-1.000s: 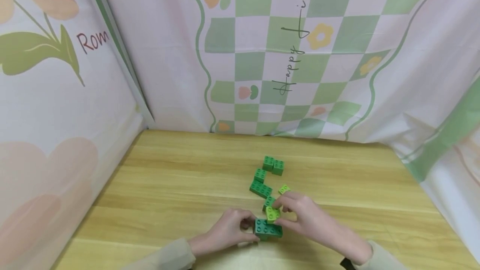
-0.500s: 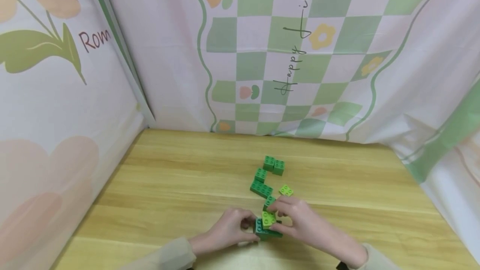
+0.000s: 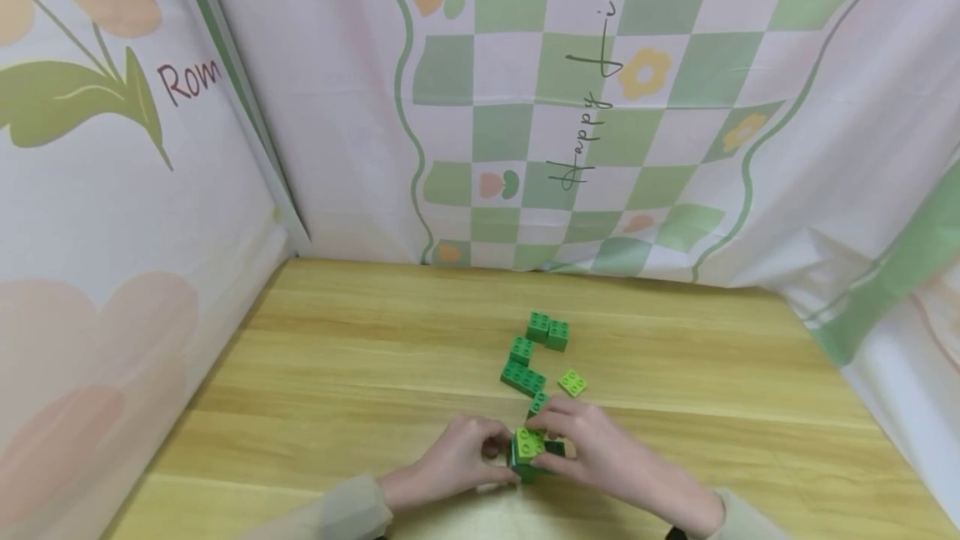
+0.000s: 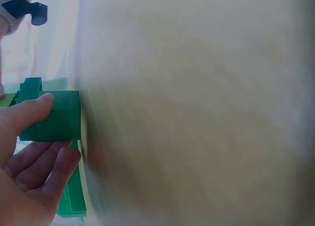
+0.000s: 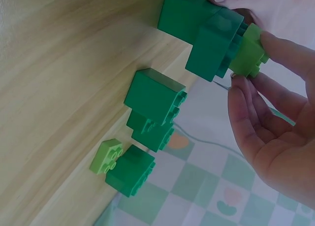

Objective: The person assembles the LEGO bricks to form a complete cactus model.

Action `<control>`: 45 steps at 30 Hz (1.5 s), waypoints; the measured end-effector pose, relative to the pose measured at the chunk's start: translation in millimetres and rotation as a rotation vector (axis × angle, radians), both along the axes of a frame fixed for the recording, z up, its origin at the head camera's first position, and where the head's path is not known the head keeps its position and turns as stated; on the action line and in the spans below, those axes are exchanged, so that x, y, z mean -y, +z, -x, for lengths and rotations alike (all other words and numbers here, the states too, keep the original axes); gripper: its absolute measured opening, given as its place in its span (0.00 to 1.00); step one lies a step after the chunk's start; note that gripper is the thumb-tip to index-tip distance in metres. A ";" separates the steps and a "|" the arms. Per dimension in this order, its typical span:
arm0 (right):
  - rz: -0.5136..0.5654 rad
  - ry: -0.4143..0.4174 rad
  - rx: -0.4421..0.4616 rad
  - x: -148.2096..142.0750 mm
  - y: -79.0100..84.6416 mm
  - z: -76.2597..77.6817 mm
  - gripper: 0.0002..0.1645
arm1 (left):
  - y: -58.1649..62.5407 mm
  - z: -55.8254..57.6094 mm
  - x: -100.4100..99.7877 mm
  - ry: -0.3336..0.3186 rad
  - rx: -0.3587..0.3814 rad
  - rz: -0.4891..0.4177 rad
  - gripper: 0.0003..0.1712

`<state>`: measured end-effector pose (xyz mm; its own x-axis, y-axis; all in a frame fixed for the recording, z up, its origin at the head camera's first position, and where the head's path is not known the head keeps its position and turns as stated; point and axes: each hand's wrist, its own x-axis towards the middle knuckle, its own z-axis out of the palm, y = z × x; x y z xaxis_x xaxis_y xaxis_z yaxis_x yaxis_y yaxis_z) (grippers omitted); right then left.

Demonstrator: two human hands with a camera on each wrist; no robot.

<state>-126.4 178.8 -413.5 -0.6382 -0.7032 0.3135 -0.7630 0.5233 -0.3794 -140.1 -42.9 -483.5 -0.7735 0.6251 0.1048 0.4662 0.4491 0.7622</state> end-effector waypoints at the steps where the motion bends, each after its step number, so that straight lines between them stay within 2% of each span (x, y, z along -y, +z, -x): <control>1: 0.000 0.001 0.003 -0.1 -0.6 -0.1 0.18 | -0.1 -0.1 -0.2 0.000 -0.003 -0.001 0.17; 20: 0.022 -0.038 0.041 5.4 -4.5 -1.5 0.18 | -0.7 0.7 -0.1 0.014 -0.003 0.015 0.18; 26: 0.017 -0.055 0.083 6.7 -3.5 -1.3 0.19 | -1.5 0.9 -0.9 0.017 -0.019 0.028 0.18; 35: 0.025 -0.021 0.093 7.5 -2.1 2.3 0.16 | -1.4 1.3 0.1 0.007 -0.015 0.028 0.18; 41: 0.032 -0.023 0.140 7.2 -2.8 5.9 0.16 | -1.9 1.4 -0.4 0.003 -0.038 0.027 0.17; 45: 0.038 -0.028 0.133 6.8 -4.2 6.1 0.17 | -1.2 1.5 -0.5 0.004 -0.041 0.026 0.17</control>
<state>-132.4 171.9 -417.7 -0.6949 -0.6738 0.2513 -0.6902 0.5267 -0.4962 -141.6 -42.3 -484.7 -0.7711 0.6253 0.1200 0.4953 0.4706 0.7303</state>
